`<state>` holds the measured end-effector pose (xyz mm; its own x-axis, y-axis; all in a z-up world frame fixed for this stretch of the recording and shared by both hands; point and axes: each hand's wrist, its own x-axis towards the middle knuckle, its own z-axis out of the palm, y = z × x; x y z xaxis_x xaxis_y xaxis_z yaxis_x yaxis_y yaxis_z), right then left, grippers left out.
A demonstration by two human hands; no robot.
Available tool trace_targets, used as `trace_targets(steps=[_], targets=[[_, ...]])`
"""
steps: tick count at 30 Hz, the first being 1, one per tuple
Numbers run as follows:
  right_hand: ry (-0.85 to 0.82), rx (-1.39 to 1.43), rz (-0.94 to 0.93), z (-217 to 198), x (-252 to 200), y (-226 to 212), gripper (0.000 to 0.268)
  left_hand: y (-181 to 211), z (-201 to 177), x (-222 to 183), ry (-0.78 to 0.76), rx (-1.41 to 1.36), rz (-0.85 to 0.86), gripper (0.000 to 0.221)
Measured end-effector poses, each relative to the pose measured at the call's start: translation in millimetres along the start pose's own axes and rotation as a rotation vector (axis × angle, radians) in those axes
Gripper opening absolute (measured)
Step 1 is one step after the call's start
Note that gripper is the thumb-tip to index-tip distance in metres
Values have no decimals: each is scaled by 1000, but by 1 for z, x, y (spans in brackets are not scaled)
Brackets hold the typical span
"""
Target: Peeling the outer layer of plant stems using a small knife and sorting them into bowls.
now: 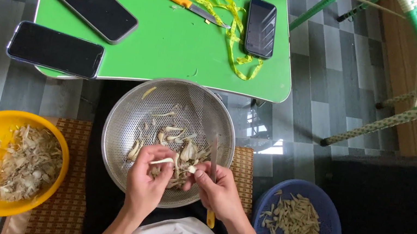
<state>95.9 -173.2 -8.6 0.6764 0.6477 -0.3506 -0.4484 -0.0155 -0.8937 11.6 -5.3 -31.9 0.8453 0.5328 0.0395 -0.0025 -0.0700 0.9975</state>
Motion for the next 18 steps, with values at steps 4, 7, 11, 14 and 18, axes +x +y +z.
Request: trace_targets(steps=[4, 7, 11, 14, 18], targets=[[14, 90, 20, 8, 1, 6, 14, 11, -3, 5, 73, 367, 338, 39], [-18, 91, -46, 17, 1, 14, 16, 17, -1, -3, -115, 79, 173, 34], [18, -3, -182, 29, 2, 10, 22, 15, 4, -7, -103, -152, -22, 25], [23, -300, -206, 33, -10, -14, 31, 9, 1, -11, -63, -313, -156, 24], [19, -769, -301, 30, -23, -45, 64, 7, 0, -11, -62, -343, -83, 19]])
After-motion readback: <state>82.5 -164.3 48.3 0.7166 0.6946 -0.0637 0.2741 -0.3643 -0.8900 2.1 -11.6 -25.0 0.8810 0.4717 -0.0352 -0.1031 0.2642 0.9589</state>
